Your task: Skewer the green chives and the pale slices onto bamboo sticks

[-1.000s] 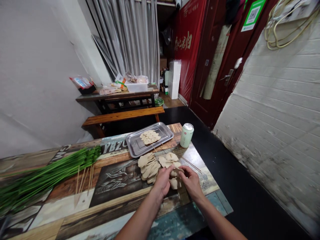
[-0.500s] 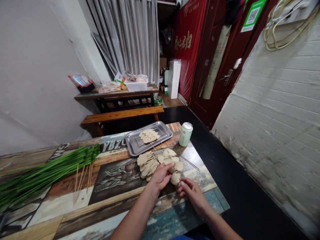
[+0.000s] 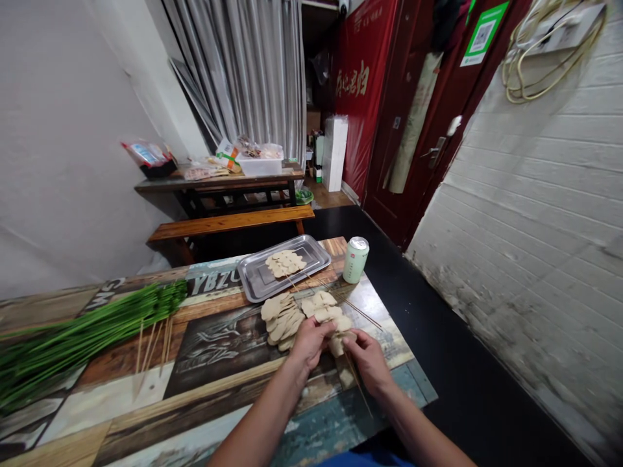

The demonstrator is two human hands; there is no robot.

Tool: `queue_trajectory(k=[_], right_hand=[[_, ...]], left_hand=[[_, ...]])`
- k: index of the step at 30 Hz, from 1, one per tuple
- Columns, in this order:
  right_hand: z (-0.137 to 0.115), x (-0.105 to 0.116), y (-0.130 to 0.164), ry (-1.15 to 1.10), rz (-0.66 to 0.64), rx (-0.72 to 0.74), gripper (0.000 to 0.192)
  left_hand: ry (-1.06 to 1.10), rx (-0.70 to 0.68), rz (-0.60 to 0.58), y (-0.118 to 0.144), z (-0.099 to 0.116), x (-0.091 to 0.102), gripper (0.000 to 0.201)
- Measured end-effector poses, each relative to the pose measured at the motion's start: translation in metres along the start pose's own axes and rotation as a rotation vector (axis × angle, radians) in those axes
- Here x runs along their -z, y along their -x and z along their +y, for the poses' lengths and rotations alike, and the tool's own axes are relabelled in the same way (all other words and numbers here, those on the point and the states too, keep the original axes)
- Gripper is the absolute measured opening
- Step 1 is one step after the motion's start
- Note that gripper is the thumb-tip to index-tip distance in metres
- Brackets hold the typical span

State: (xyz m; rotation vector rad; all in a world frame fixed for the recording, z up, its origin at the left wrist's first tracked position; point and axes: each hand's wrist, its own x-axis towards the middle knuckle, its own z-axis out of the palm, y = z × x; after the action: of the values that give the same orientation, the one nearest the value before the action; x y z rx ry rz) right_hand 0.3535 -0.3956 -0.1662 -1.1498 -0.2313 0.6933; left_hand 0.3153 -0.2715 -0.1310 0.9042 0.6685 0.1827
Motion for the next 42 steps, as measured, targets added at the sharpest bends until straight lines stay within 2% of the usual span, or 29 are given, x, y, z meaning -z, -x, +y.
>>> queue_trajectory(k=[4,9,12,15,19,23,26,29,33,36,39,42], right_hand=[[-0.001,0.0,0.002,0.269,0.081,0.125,0.03],[0.007,0.0,0.004,0.434,0.179,0.211,0.029],[0.009,0.001,0.002,0.485,0.219,0.249,0.028],[0.007,0.005,0.0,0.375,0.178,0.177,0.032],[0.003,0.016,0.01,0.175,0.103,-0.001,0.036],[0.003,0.028,0.027,0.183,-0.119,-0.145,0.032],[0.001,0.029,0.033,0.294,-0.158,-0.125,0.033],[-0.002,0.023,0.031,0.372,-0.097,-0.025,0.032],[-0.002,0.016,0.019,0.442,-0.047,0.052,0.036],[-0.002,0.011,0.0,0.492,-0.065,0.101,0.037],[-0.006,0.003,-0.027,0.535,-0.078,0.188,0.035],[-0.013,-0.01,-0.063,0.599,-0.046,0.268,0.035]], left_hand=[[-0.024,-0.007,0.046,-0.003,-0.004,0.003,0.032],[-0.033,0.019,0.1,-0.005,-0.008,0.009,0.032],[0.009,0.081,0.052,-0.005,-0.008,0.011,0.028],[0.119,0.143,-0.04,-0.003,-0.006,0.012,0.022],[0.194,0.169,-0.033,-0.002,-0.003,0.013,0.015],[0.182,0.132,-0.021,-0.003,0.001,0.013,0.012],[0.19,0.109,-0.034,-0.003,0.006,0.01,0.01],[0.229,0.083,-0.054,0.0,0.011,0.008,0.007],[0.263,0.037,-0.047,0.009,0.012,0.011,0.01],[0.181,-0.018,-0.076,0.018,0.005,0.017,0.022],[0.068,-0.038,-0.055,0.022,-0.005,0.027,0.034],[-0.028,-0.073,-0.037,0.019,-0.018,0.038,0.038]])
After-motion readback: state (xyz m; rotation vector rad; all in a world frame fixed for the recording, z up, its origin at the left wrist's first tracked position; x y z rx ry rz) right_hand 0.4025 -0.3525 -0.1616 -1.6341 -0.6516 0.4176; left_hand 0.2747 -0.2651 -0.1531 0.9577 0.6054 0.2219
